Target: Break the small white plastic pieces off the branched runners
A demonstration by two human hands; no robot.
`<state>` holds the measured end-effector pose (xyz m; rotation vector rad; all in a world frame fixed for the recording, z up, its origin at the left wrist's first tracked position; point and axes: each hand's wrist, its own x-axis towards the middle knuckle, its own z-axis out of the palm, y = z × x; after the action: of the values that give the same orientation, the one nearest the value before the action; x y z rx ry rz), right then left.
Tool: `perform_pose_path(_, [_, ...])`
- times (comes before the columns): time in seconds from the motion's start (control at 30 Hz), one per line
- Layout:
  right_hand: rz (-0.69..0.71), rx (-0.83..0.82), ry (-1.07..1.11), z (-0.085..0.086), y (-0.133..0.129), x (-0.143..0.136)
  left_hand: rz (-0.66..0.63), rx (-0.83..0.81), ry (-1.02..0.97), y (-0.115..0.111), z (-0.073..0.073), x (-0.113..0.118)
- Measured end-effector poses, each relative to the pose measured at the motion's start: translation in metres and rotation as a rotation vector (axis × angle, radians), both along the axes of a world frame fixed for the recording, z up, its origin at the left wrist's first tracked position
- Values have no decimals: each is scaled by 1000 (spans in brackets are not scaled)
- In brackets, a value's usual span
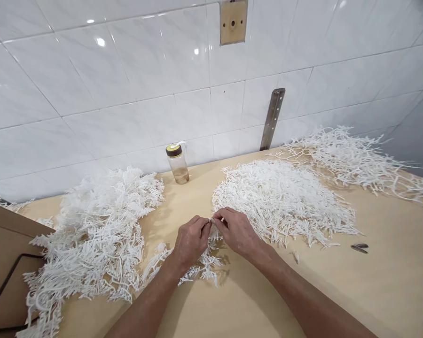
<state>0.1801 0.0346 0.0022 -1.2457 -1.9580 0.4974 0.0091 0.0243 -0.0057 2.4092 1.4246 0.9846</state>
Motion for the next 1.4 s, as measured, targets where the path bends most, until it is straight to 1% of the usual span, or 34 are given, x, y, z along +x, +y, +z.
perform_pose_path(0.2, [26, 61, -75, -1, -4, -2, 8, -1, 14, -1, -2, 3])
perform_pose_path(0.37, [-5, 82, -121, -6, -2, -2, -4, -24, -20, 0, -5, 4])
perform_pose_path(0.5, [-17, 79, -159, -10, 0, -1, -16, -124, -103, 4, -5, 4])
perform_pose_path(0.83, [-21, 93, -254, -18, 5, -2, -24, -346, -187, 9, 4, 3])
perform_pose_path(1.0, [0, 92, -277, -18, 5, -6, -81, -471, -261, 12, 6, -2])
perform_pose_path(1.17, [-6, 87, -217, -20, 5, -7, -116, -509, -264, 12, 7, -4])
perform_pose_path(1.4, [1, 24, 44, -26, 9, -2, -4, -390, -184, 10, 7, 1])
